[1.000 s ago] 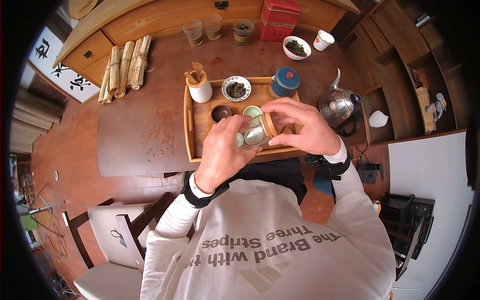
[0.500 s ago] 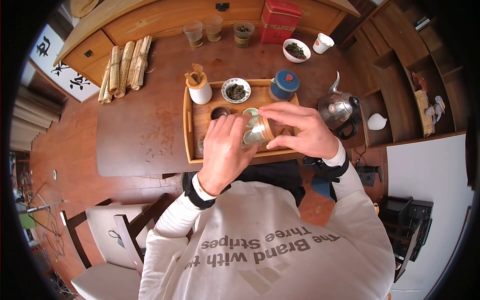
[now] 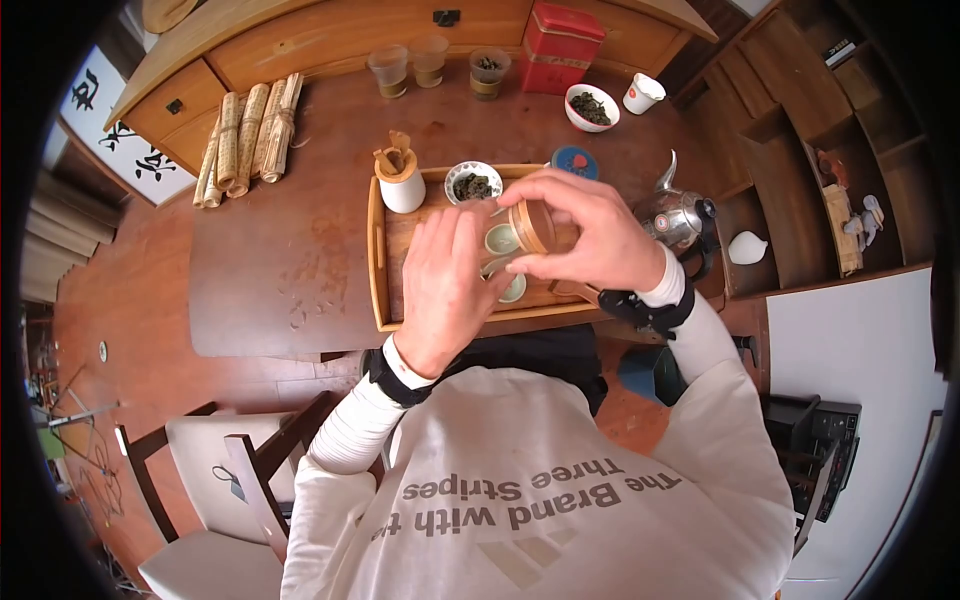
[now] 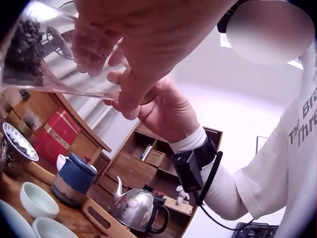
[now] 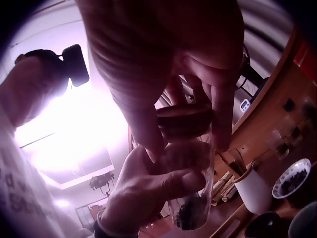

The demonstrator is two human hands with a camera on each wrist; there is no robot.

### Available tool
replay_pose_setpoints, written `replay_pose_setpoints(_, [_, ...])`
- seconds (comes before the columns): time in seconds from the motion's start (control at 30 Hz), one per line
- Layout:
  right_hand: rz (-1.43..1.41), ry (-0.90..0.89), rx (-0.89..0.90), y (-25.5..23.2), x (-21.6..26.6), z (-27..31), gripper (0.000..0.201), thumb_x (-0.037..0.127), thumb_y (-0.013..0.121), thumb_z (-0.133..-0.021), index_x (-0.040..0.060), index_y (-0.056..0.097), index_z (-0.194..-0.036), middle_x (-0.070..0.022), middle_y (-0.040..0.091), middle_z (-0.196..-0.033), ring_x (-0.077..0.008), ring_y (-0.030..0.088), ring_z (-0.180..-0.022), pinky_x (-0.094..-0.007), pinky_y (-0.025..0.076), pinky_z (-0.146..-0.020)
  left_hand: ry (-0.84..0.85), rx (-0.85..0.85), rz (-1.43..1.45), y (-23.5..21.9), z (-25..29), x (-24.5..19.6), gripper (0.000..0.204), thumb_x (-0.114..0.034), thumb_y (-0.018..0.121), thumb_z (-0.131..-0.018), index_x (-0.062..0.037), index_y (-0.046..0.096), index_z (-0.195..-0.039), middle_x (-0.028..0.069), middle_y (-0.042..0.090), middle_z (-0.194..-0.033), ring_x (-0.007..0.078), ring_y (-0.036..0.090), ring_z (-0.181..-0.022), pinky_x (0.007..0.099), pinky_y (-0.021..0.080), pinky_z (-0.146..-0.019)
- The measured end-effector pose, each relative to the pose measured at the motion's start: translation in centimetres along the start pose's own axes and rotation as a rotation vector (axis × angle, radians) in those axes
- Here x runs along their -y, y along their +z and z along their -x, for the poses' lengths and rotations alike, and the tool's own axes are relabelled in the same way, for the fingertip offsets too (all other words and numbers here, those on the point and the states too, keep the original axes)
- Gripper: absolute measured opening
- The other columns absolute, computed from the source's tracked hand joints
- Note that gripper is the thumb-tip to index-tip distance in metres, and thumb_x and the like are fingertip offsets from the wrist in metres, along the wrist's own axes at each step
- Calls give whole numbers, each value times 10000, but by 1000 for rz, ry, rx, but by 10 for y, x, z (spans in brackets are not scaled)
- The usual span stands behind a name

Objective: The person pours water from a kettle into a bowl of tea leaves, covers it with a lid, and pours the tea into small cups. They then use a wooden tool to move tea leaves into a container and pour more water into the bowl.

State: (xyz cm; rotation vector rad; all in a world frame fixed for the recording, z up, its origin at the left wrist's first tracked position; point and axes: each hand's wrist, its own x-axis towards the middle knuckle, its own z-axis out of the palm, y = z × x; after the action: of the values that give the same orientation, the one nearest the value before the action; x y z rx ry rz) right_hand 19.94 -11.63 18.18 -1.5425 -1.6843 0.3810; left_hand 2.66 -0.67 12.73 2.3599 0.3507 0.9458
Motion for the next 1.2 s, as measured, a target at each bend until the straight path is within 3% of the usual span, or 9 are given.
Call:
replay_pose_setpoints(0.13, [253, -128, 55, -41, -3, -40, 541, 115, 871, -761, 56, 639, -1247, -65, 642, -1211, -196, 644, -1079, -334, 574, -859, 11, -153, -40, -15, -8, 10, 872, -144, 914, -667, -1, 473, -1406, 204, 519, -1403, 397, 487, -1309, 483, 407, -1087])
replay_pose_setpoints(0.23, [434, -186, -72, -86, -44, -92, 519, 180, 861, -776, 82, 646, -1238, -92, 662, -1147, -215, 656, -1055, -328, 559, -858, -74, -325, -25, -23, 11, 36, 664, -62, 847, -767, -9, 543, -1355, 186, 583, -1340, 363, 556, -1245, 438, 443, -1063])
replay_pose_setpoints(0.3, [663, -99, -98, -117, -79, -137, 540, 233, 856, -766, 72, 637, -1233, -139, 668, -1159, -293, 666, -1064, -370, 554, -891, -183, -337, 5, -21, 30, 53, 503, -33, 764, -834, 4, 577, -1299, 188, 602, -1292, 356, 580, -1197, 421, 458, -1028])
replay_pose_setpoints(0.37, [814, -194, -85, -130, -100, -177, 390, 224, 792, -832, 14, 633, -1120, -172, 664, -993, -339, 669, -927, -407, 553, -850, -431, -250, 79, -18, 44, 71, 407, -56, 718, -878, 14, 582, -1255, 196, 603, -1247, 355, 586, -1161, 413, 462, -999])
replay_pose_setpoints(0.43, [789, -79, -76, -137, -156, -215, 532, 264, 833, -720, 51, 634, -1165, -201, 636, -1047, -416, 600, -1058, -447, 500, -956, -433, -263, 25, -11, 54, 86, 358, -32, 683, -879, 19, 577, -1217, 199, 602, -1189, 366, 575, -1121, 431, 460, -974])
replay_pose_setpoints(0.6, [923, 32, 25, -123, -220, -275, 533, 242, 820, -749, 65, 638, -1218, -197, 670, -1129, -384, 645, -1075, -439, 529, -940, -425, -230, -62, 8, 80, 113, 320, 48, 593, -872, 26, 559, -1189, 212, 584, -1145, 400, 538, -1059, 463, 440, -961])
replay_pose_setpoints(0.7, [979, 279, 244, -100, -253, -288, 576, 191, 821, -714, 78, 612, -1239, -184, 654, -1203, -388, 602, -1180, -459, 504, -997, -375, -260, -62, 13, 81, 119, 326, 76, 560, -872, 33, 550, -1195, 214, 578, -1155, 400, 527, -1078, 465, 432, -971])
replay_pose_setpoints(1.0, [902, 531, 419, -90, -299, -296, 679, 186, 861, -621, 38, 630, -1241, -188, 695, -1186, -362, 654, -1141, -423, 533, -985, -362, -240, -93, 18, 81, 123, 405, 124, 524, -844, 44, 532, -1241, 239, 559, -1193, 416, 519, -1084, 478, 424, -971])
replay_pose_setpoints(1.2, [936, 543, 477, -93, -298, -293, 760, 251, 862, -638, 34, 609, -1321, -192, 676, -1251, -359, 634, -1190, -413, 523, -1007, -357, -236, -112, 17, 79, 120, 397, 123, 523, -856, 45, 529, -1246, 241, 557, -1194, 420, 517, -1092, 475, 422, -978])
